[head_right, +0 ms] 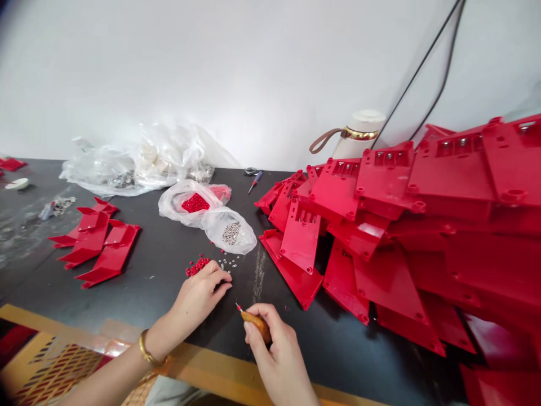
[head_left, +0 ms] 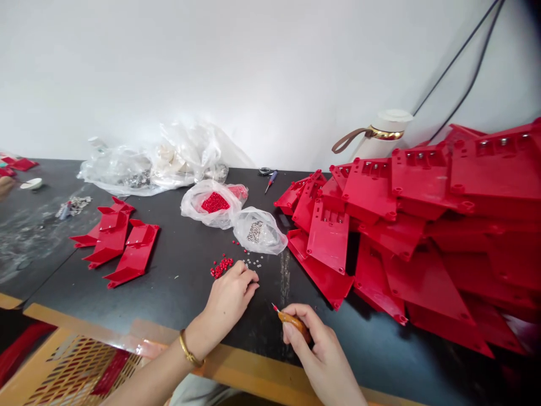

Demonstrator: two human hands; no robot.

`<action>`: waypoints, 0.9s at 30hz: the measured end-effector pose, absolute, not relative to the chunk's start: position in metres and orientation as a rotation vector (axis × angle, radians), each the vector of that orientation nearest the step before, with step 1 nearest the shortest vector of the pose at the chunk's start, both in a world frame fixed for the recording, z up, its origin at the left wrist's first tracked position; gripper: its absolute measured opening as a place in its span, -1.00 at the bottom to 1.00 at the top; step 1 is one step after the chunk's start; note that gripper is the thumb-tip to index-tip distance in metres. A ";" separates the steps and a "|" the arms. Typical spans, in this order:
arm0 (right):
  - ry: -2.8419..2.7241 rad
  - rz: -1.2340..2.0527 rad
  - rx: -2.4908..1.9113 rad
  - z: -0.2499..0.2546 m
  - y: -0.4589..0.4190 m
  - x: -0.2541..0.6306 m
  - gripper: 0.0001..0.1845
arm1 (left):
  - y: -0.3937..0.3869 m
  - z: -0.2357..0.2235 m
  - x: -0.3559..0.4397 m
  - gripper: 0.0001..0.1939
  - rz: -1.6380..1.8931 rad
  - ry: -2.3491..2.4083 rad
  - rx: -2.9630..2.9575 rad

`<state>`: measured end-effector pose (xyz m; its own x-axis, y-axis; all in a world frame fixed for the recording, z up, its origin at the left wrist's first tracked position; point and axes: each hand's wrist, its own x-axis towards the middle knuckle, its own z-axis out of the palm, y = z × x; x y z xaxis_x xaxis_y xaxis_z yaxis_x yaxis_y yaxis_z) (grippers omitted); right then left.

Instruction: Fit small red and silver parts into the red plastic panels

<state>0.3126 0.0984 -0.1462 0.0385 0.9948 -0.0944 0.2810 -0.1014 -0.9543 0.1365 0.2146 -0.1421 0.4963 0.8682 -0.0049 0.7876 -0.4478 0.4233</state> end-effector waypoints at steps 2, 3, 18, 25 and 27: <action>-1.350 1.121 -1.504 -0.147 0.098 0.314 -0.75 | 0.218 -0.141 0.137 -0.83 0.258 1.380 2.383; -1.354 1.116 -1.509 -0.147 0.098 0.315 -0.76 | 0.219 -0.141 0.137 -0.83 0.257 1.370 2.384; -1.376 0.987 -1.507 -0.143 0.109 0.306 -0.79 | 0.183 -0.126 0.154 -0.72 0.778 1.063 0.892; -1.420 0.953 -1.466 -0.140 0.113 0.299 -0.82 | 0.167 -0.123 0.155 -0.74 0.845 0.978 0.744; -1.428 0.940 -1.468 -0.140 0.112 0.298 -0.83 | 0.166 -0.123 0.155 -0.75 0.852 0.978 0.744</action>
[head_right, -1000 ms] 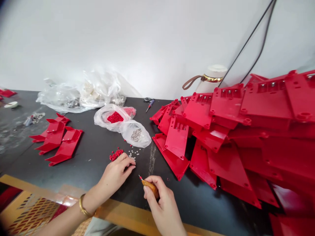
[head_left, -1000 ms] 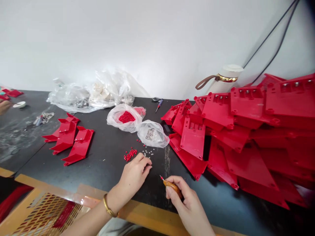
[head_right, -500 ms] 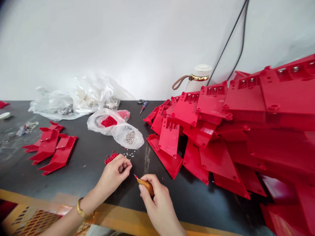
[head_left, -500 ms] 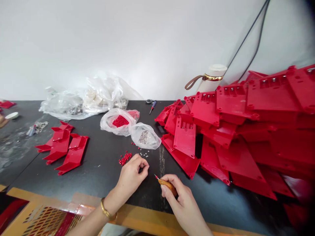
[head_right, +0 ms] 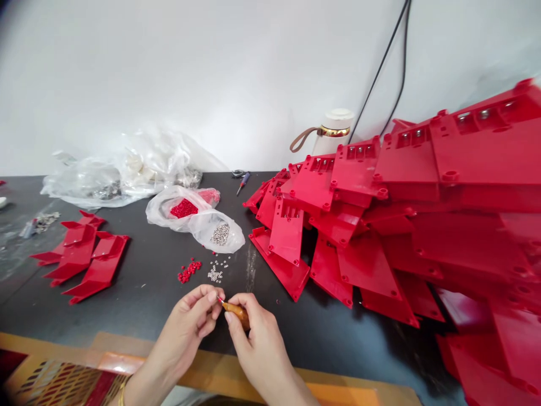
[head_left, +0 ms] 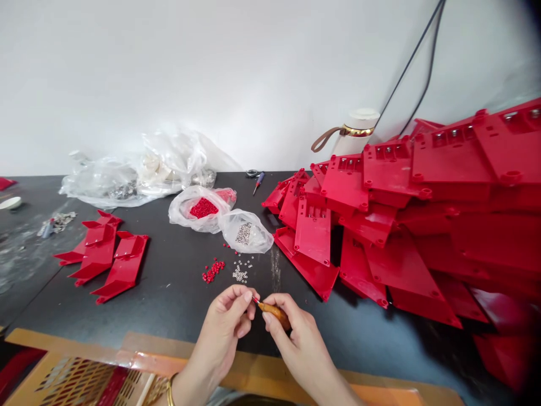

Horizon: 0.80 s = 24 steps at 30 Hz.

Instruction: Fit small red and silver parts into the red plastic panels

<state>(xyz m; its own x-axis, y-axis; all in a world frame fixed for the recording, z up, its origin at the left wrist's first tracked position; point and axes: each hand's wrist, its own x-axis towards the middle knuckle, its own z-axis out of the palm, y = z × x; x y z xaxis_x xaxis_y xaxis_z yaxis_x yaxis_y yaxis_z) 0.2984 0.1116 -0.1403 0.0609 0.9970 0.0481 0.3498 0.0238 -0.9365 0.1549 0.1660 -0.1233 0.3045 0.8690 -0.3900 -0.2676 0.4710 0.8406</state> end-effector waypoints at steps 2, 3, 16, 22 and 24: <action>-1.433 0.930 -1.471 -0.141 0.110 0.298 -0.84 | 0.165 -0.124 0.155 -0.75 0.856 0.987 0.762; -1.431 0.924 -1.474 -0.141 0.109 0.298 -0.84 | 0.164 -0.125 0.155 -0.75 0.862 0.995 0.781; -1.570 0.756 -1.316 -0.143 0.102 0.313 -0.88 | 0.169 -0.119 0.153 -0.68 0.712 0.918 0.856; -1.723 0.437 -1.326 -0.150 0.099 0.329 -0.91 | 0.176 -0.119 0.157 -0.62 0.525 0.880 0.994; -1.747 0.271 -1.328 -0.156 0.099 0.332 -0.92 | 0.179 -0.122 0.159 -0.66 0.451 0.850 1.034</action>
<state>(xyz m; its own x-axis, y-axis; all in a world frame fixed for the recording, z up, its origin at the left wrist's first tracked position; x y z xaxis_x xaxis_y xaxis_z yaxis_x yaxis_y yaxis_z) 0.3321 0.0988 -0.1560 -0.0212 0.8564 0.5159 0.6594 0.3999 -0.6366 0.1594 0.1788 -0.1220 0.6092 0.6866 -0.3969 0.0555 0.4623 0.8850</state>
